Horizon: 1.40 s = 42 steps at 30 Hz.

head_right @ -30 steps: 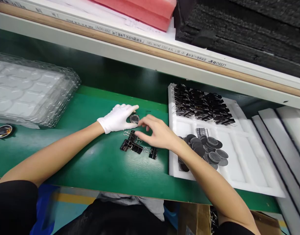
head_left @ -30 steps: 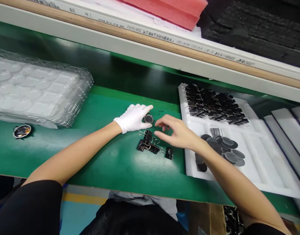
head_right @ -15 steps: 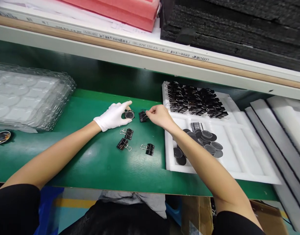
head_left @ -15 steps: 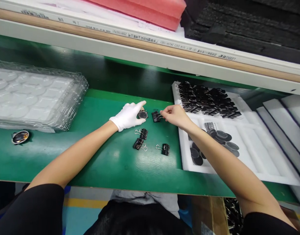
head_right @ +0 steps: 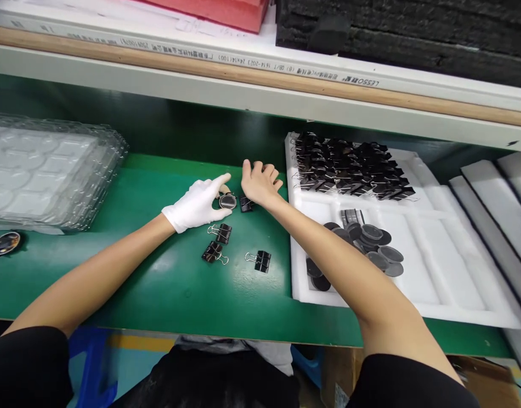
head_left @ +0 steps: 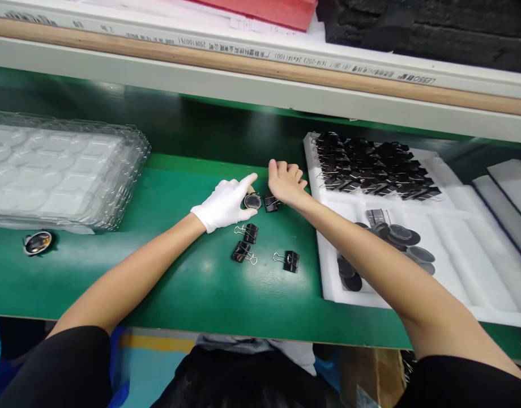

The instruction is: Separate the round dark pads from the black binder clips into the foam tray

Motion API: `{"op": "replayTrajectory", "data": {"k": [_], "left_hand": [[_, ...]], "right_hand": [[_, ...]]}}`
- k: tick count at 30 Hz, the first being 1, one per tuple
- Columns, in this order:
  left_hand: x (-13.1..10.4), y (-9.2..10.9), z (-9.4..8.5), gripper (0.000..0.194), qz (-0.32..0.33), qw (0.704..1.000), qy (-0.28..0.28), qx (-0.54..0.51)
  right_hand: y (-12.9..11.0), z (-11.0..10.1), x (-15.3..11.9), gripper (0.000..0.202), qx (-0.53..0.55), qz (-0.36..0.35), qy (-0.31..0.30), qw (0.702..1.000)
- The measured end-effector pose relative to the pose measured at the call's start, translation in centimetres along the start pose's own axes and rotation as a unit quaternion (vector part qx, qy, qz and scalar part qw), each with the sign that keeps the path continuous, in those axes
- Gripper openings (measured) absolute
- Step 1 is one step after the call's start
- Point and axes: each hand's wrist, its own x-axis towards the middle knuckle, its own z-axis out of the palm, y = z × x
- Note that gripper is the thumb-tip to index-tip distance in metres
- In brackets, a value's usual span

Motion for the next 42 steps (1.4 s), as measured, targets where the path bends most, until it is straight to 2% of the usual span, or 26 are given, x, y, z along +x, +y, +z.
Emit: {"op": "replayTrajectory", "data": {"k": [6, 14, 28, 42], "left_hand": [[0.2, 0.6, 0.5, 0.082, 0.006, 1.0, -0.001, -0.002], [0.9, 1.3, 1.1, 0.083, 0.0, 1.0, 0.006, -0.005], [1.1, 1.5, 1.1, 0.081, -0.005, 1.0, 0.004, -0.006], [1.2, 1.9, 1.1, 0.077, -0.002, 0.999, -0.012, 0.041]], "right_hand": [[2.0, 0.6, 0.1, 0.062, -0.006, -0.027, 0.04, 0.999], [2.7, 1.2, 0.4, 0.059, -0.012, -0.038, 0.057, 0.998], [1.9, 0.9, 0.2, 0.058, 0.002, 0.012, 0.047, 0.999], [1.7, 1.2, 0.3, 0.054, 0.03, 0.019, 0.055, 0.998]]}}
